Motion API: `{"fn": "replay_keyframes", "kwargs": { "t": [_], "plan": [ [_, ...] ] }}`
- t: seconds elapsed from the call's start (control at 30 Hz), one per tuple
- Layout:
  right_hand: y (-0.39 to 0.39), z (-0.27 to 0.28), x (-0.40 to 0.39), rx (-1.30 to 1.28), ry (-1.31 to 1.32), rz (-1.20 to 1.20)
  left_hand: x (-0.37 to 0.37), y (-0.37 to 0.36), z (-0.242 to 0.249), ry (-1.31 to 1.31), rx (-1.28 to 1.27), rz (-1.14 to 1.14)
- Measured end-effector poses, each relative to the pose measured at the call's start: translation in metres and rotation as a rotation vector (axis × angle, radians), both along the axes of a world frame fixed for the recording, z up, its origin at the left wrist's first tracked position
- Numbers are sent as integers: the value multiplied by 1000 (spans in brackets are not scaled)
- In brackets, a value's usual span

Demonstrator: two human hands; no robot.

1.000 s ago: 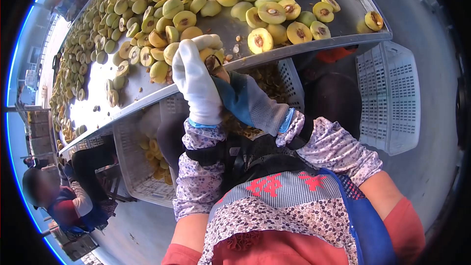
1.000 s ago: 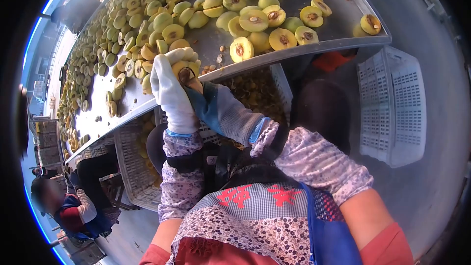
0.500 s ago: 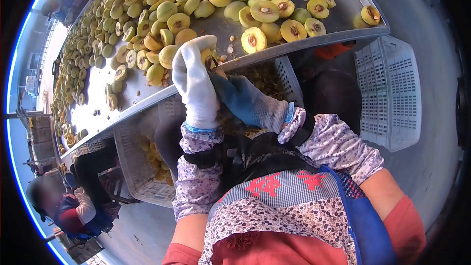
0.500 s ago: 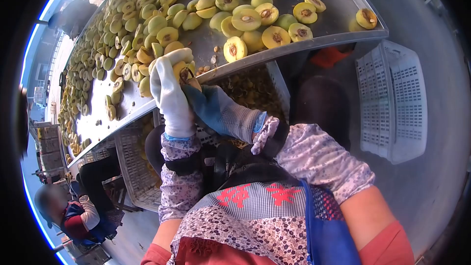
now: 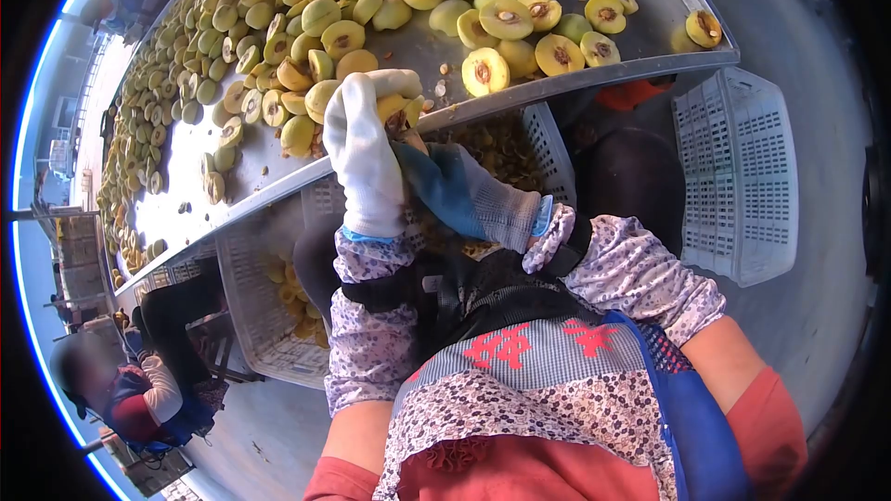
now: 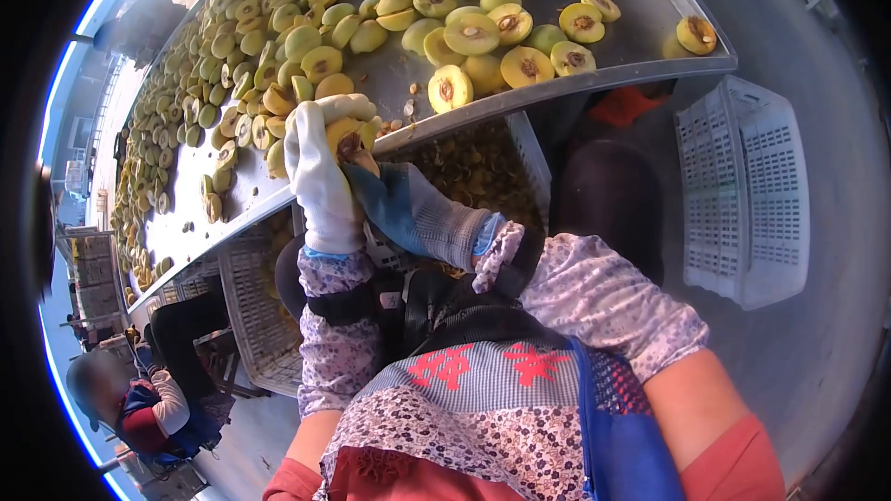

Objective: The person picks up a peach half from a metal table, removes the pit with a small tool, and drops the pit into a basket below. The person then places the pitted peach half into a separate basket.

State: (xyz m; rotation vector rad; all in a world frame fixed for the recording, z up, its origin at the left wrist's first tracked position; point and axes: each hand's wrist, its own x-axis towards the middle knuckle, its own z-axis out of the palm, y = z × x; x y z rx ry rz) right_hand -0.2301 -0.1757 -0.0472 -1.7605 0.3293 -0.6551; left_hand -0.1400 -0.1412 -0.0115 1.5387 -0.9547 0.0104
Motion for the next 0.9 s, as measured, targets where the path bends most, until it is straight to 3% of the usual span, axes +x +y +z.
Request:
{"fn": "replay_keyframes", "kwargs": {
  "t": [0.03,0.07,0.1,0.13,0.2,0.27,0.33,0.47,0.53,0.57,0.6,0.67,0.73,0.77,0.8,0.87,0.9],
  "plan": [
    [-1,-2,-6,0,-1,2,7,1,-1,353,-65,-159],
    [-7,23,-16,207,117,163,12,2,-2,705,-133,-316],
    [-11,37,-24,413,234,323,15,3,-1,701,-135,-314],
    [-16,35,-26,412,231,324,17,4,0,688,-96,-354],
    [-26,37,-27,1342,372,695,21,5,1,675,-57,-393],
    [-23,48,-34,1255,408,611,26,6,1,665,-18,-526],
    [-24,57,-34,932,649,425,33,6,-3,649,71,-570],
    [-29,47,-43,1023,583,499,29,6,-1,667,127,-595],
    [-31,40,-42,1234,434,717,14,6,2,719,-8,-579],
    [-30,44,-42,1222,431,723,11,5,1,868,-109,-547],
    [-28,50,-42,1103,497,637,9,6,-1,1015,-209,-511],
    [-20,43,-37,977,551,556,9,10,1,1019,-232,-554],
    [-7,3,-26,90,83,344,-1,14,7,1191,-320,-393],
    [-4,1,-29,172,240,281,-6,15,17,1217,-337,-346],
    [-6,-2,-31,170,234,283,-3,17,17,1210,-338,-346],
    [-9,-6,-34,-150,334,252,15,29,9,1247,-527,-179],
    [-12,-5,-36,-152,329,253,41,45,-12,903,-432,-157]
  ]
}}
